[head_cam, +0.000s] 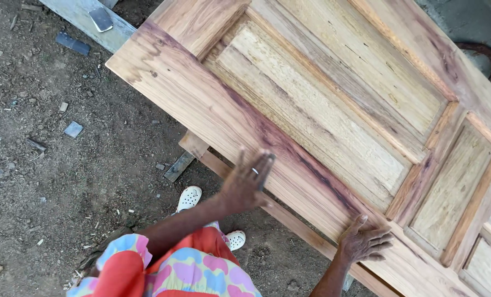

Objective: Manually sanding a wooden door using a piece of sandpaper.

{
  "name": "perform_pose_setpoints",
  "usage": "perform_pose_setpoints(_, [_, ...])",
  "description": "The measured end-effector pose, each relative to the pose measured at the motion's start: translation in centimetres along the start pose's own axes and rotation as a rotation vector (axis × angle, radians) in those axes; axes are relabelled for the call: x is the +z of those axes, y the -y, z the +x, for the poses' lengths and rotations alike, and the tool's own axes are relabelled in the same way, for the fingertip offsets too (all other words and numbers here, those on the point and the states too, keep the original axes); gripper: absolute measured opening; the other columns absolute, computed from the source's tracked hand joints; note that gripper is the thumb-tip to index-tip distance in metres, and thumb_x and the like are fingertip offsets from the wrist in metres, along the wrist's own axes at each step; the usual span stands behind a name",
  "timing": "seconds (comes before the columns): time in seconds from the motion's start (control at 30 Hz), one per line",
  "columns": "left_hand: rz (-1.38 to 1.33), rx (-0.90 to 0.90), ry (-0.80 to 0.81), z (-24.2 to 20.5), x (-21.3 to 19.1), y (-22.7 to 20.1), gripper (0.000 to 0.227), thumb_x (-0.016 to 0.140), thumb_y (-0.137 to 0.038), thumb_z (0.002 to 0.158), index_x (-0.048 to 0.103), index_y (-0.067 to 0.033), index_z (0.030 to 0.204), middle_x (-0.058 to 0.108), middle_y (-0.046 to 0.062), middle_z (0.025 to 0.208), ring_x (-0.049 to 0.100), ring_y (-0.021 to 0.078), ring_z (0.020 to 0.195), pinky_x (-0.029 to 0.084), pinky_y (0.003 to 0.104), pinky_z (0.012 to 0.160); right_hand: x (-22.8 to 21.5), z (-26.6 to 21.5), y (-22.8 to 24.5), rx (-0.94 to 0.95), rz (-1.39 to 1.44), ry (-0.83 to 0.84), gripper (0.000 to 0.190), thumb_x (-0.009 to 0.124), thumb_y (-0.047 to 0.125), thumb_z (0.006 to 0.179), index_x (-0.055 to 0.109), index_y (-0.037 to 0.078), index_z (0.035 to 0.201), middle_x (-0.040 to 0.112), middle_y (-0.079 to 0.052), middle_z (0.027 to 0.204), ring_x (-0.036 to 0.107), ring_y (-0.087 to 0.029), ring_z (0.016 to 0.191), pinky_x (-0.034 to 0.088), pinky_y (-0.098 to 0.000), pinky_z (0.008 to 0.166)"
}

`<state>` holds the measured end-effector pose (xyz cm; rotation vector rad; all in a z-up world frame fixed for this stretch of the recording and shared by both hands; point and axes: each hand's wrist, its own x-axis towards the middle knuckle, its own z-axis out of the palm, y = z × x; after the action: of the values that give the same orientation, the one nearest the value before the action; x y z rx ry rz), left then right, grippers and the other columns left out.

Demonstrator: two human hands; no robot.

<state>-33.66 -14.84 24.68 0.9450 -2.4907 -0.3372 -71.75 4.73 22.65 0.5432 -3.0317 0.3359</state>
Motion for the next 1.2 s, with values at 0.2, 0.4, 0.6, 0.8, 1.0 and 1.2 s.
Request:
perform_pose_setpoints(0.2, [-0.022, -0.064, 0.092, 0.4, -0.4, 4.6, 0.118, 0.045, -0.085, 0.087, 0.007, -0.0055, 0.165, -0.005, 0.016, 0.172, -0.008, 0.0287, 0.16, -0.001, 0.069, 0.125, -0.6, -0.6, 0.8, -0.009, 0.01, 0.01, 0.104, 0.02, 0.086, 0.092, 0.017, 0.013, 0.167, 0.005, -0.024, 0.174, -0.002, -0.043, 0.16, -0.002, -0.0752, 0.12])
perform_pose_setpoints(0.4, [0.239, -0.219, 0.114, 2.9, -3.8, 19.6, 0.119, 0.046, -0.087, 0.088, -0.005, -0.0111, 0.164, -0.019, 0.009, 0.171, -0.022, 0.0245, 0.156, -0.018, 0.066, 0.119, -0.5, -0.7, 1.2, 0.022, 0.02, 0.001, 0.104, 0.021, 0.087, 0.093, 0.019, 0.015, 0.167, 0.008, -0.024, 0.173, -0.002, -0.043, 0.161, -0.002, -0.0743, 0.122])
perform_pose_setpoints(0.6, [0.479, -0.239, -0.066, 4.7, -4.1, 31.3, 0.126, 0.047, -0.089, 0.094, -0.026, -0.0126, 0.162, -0.038, 0.006, 0.166, -0.029, 0.0233, 0.158, -0.027, 0.063, 0.116, -0.8, -0.9, 1.4, 0.015, 0.019, -0.026, 0.103, 0.021, 0.087, 0.092, 0.023, 0.015, 0.165, 0.011, -0.024, 0.173, 0.001, -0.043, 0.16, -0.001, -0.0732, 0.121])
perform_pose_setpoints(0.8, [0.391, -0.396, 0.113, 4.6, -4.7, 23.0, 0.131, 0.056, -0.085, 0.092, -0.015, -0.0028, 0.164, -0.021, 0.012, 0.173, -0.019, 0.0289, 0.16, -0.014, 0.074, 0.116, -0.7, -0.5, 1.3, -0.005, 0.019, -0.035, 0.1, 0.023, 0.085, 0.095, 0.023, 0.013, 0.165, 0.012, -0.024, 0.172, 0.002, -0.044, 0.159, -0.001, -0.0743, 0.12])
perform_pose_setpoints(1.0, [0.129, -0.183, 0.231, 1.1, -2.3, 3.3, 0.13, 0.053, -0.083, 0.084, -0.002, 0.0108, 0.155, -0.004, 0.029, 0.167, -0.005, 0.0391, 0.156, 0.004, 0.07, 0.12, -0.8, -0.9, 1.2, -0.035, 0.041, -0.044, 0.095, 0.029, 0.08, 0.099, 0.024, 0.011, 0.165, 0.013, -0.027, 0.172, 0.005, -0.046, 0.159, 0.002, -0.0768, 0.12])
perform_pose_setpoints(1.2, [-0.051, -0.106, 0.06, -1.4, 0.7, -2.3, 0.124, 0.046, -0.084, 0.088, 0.004, 0.0076, 0.16, -0.005, 0.023, 0.17, -0.005, 0.036, 0.161, 0.004, 0.061, 0.129, -1.1, -0.8, 1.4, -0.042, 0.053, -0.05, 0.096, 0.029, 0.079, 0.099, 0.024, 0.011, 0.165, 0.012, -0.028, 0.171, 0.003, -0.047, 0.159, 0.001, -0.0782, 0.118])
